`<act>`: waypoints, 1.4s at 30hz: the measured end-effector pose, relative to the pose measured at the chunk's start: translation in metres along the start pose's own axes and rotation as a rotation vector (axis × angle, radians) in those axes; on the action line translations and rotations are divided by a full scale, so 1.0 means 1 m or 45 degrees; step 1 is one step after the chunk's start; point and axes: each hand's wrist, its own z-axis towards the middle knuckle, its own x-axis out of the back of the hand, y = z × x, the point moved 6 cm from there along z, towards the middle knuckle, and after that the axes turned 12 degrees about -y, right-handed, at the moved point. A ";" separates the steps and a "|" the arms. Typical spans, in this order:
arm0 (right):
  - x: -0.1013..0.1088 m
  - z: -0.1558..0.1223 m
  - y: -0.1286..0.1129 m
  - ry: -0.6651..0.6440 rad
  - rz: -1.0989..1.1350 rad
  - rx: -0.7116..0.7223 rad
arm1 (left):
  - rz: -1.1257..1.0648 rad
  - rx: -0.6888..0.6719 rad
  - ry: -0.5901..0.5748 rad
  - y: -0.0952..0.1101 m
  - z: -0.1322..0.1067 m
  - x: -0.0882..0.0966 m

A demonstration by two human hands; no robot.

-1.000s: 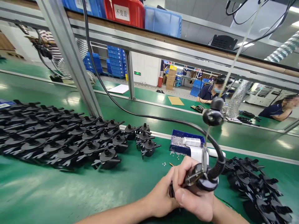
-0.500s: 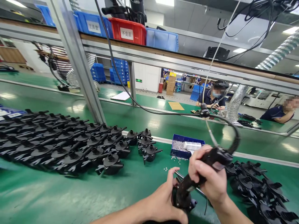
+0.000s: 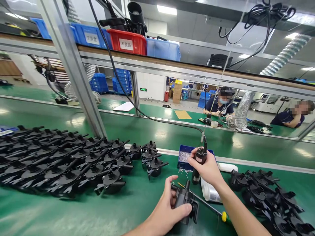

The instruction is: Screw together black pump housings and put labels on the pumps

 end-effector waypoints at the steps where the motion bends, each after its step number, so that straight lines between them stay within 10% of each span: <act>1: 0.001 0.000 0.001 -0.017 0.013 -0.002 | 0.004 -0.003 0.011 -0.001 0.000 0.003; 15: 0.002 -0.005 0.008 -0.079 -0.245 -0.014 | 0.624 -0.204 0.368 0.011 -0.008 0.015; 22: 0.011 -0.021 0.009 -0.309 -0.692 -0.270 | 1.347 -1.335 0.591 0.049 -0.032 0.011; 25: 0.006 -0.031 -0.005 -0.508 -0.664 -0.324 | 1.477 -1.542 0.580 0.063 -0.040 0.005; 35: -0.021 -0.052 -0.044 -0.861 -0.591 -0.145 | 1.560 -1.439 0.718 0.056 -0.037 0.015; 42: 0.032 -0.054 -0.054 -0.460 -0.952 -0.196 | 1.260 -0.934 0.610 0.019 -0.021 0.022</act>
